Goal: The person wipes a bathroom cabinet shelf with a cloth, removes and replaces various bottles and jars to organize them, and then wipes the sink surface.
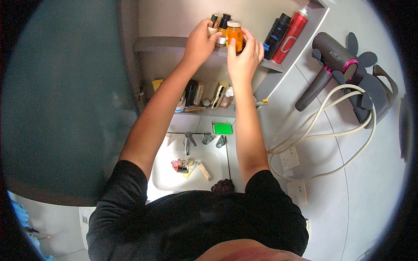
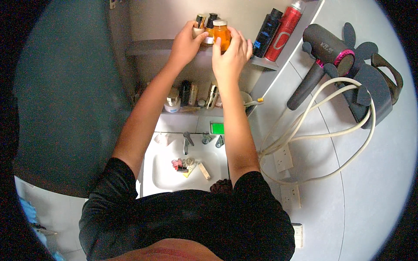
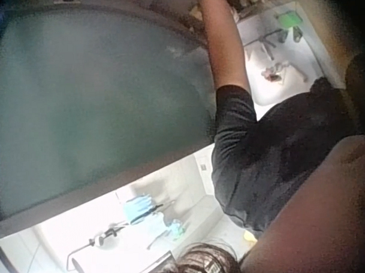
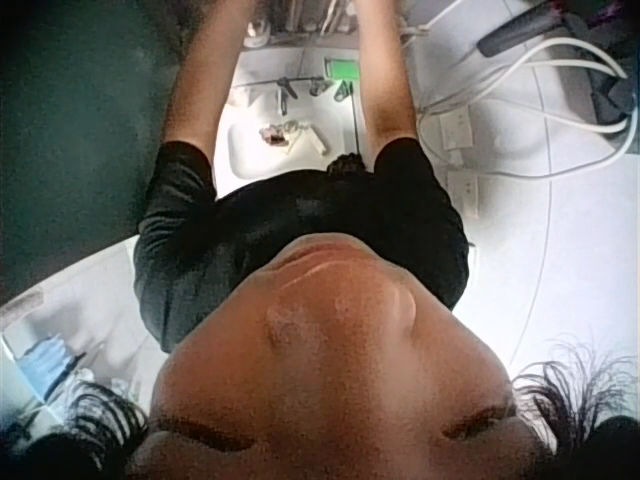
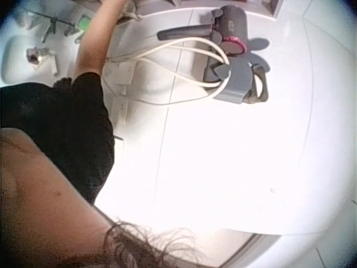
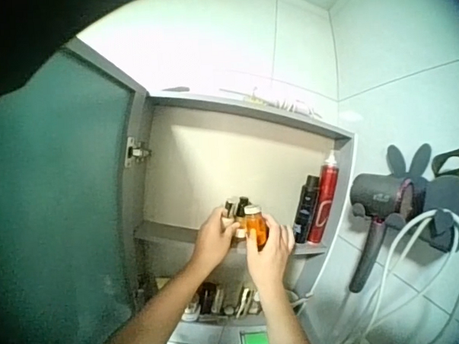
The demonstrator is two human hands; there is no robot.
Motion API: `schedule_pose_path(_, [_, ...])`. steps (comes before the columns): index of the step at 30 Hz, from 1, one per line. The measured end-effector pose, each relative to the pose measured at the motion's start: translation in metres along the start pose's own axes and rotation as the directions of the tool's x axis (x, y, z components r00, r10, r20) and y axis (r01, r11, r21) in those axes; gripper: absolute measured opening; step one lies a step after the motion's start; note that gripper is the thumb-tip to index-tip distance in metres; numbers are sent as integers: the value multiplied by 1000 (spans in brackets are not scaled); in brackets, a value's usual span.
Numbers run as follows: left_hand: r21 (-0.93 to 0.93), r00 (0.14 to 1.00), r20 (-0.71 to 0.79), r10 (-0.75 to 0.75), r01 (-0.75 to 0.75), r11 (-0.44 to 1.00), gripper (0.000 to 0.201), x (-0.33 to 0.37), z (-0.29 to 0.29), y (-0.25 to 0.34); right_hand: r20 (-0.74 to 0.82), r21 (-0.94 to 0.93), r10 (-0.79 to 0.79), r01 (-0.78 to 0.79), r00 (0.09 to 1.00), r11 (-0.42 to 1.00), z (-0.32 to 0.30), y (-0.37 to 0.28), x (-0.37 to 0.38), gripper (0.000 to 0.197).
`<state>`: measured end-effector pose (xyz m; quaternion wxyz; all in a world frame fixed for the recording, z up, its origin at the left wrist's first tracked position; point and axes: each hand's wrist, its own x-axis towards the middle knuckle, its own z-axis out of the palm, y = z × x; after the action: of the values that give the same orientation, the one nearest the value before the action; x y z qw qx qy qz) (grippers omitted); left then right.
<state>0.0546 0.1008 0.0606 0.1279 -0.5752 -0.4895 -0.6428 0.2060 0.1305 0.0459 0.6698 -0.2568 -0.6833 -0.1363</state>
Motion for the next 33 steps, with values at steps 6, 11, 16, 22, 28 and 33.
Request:
schedule_pose_path(6, [40,1000,-13,-2,2,999,42,-2,-2,0,-31,-195,28,-33,999,980,-3,0,-7,51])
schedule_pose_path(11, [66,999,-34,39,-37,997,45,-3,0,-2,-68,-221,53,-66,996,973,0,2,-8,59])
schedule_pose_path(16, [88,999,-27,25,-22,996,47,0,1,-15,-111,-160,17,-35,994,986,1,-9,-17,58])
schedule_pose_path(22, [279,980,-83,183,-154,948,58,-2,-6,-16,-61,-8,5,-6,998,1000,-8,-15,-43,45])
schedule_pose_path(28, [301,980,-83,179,-146,942,70,-3,-19,-12,-22,21,39,-39,999,999,-20,-12,-68,38])
schedule_pose_path(33, [365,990,-97,99,-57,929,71,-16,-26,-6,-31,73,72,-70,997,995,-39,-27,-94,33])
